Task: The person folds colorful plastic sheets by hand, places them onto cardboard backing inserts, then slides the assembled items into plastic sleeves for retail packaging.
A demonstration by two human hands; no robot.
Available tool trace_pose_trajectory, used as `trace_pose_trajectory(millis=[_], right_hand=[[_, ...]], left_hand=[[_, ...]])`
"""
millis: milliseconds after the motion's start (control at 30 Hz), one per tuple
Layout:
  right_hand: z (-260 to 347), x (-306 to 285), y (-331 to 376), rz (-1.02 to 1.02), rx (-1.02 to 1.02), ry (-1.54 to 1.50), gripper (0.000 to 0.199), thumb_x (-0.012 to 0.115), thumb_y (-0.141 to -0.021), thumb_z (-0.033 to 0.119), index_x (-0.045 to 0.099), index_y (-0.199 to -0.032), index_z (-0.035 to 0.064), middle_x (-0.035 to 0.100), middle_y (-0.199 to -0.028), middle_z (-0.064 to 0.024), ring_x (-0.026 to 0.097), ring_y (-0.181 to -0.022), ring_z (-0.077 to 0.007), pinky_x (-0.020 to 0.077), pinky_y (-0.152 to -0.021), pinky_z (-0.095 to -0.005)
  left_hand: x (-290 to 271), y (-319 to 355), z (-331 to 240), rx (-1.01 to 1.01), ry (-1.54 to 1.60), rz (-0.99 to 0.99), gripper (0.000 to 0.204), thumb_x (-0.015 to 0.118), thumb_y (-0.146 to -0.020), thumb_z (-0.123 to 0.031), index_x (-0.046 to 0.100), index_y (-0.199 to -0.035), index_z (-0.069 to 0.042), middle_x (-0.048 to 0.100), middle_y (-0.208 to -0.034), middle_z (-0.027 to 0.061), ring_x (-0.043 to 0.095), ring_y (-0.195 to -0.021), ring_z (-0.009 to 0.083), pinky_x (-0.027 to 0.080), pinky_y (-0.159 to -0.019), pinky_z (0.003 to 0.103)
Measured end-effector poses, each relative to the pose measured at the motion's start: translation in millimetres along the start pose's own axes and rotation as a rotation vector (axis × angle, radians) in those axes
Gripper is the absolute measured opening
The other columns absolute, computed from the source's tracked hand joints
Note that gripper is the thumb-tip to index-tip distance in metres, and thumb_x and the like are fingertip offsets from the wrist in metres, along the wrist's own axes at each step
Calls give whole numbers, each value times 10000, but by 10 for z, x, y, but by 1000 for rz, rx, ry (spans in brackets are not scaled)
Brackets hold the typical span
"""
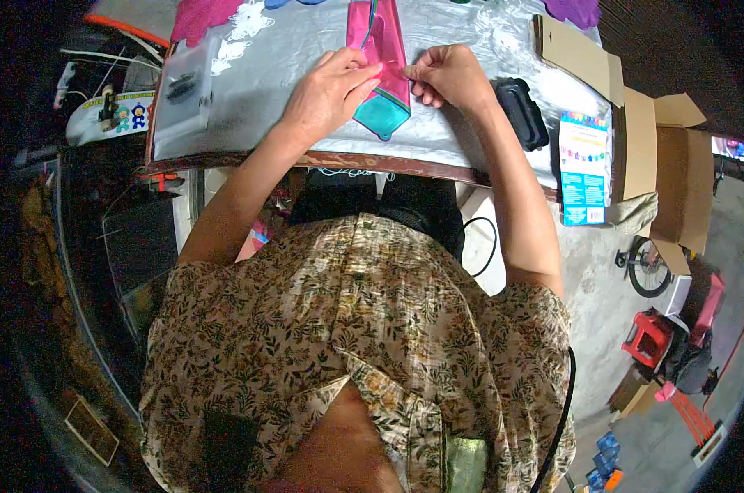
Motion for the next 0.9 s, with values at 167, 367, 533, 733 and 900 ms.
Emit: trace_pose_trajectory(millis=[167, 367, 533, 733, 900], right_hand=[[52, 26, -32, -15, 24, 104, 259, 765, -907, 163, 667, -730, 1, 652, -592, -50, 584, -466, -92, 446, -397, -249], [154, -20, -110, -25, 63, 141, 299, 806, -873, 206, 662, -703, 7, 649, -581, -46, 578, -453, -95, 441, -395, -250], [218, -91, -429, 32, 66, 173, 342, 835, -847, 273, 666, -699, 15, 656, -586, -47, 578, -446, -102, 454, -397, -273], [35, -325, -1308, -49, 25, 188, 214, 718, -889, 140, 707, -744, -17, 699, -645, -143, 658, -502, -252, 512, -467, -379], [209, -338, -1564, -158, 35, 198, 320, 812, -861, 186, 675, -641, -2, 644, -526, -85, 567, -364, -172, 421, -344, -325]], left_hand=[[11, 8, -12, 21, -52, -13, 227, 723, -884, -217, 765, -1069, -92, 669, -1047, 36, 627, -939, 235, 554, -835, 346], [-16, 12, -81, 47, -132, -11, 213, 744, -875, -194, 757, -1050, -72, 698, -1111, 62, 660, -944, 237, 579, -807, 352], [-56, 24, -168, 51, -187, -1, 203, 747, -866, -184, 747, -1021, -53, 703, -1085, 70, 660, -944, 232, 582, -793, 338], [-45, 3, -255, 48, -200, 45, 238, 733, -871, -196, 729, -1027, -16, 688, -1071, 74, 645, -964, 227, 586, -778, 325], [-62, 11, -311, 24, -199, 42, 251, 743, -865, -181, 737, -1045, -7, 702, -1096, 94, 651, -973, 237, 580, -811, 328]])
Point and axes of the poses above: each hand's wrist, its own y-axis away from the middle knuckle, its own x-axis out of the palm, z = x × y, the point moved 3 cm from there along -y, towards the middle knuckle
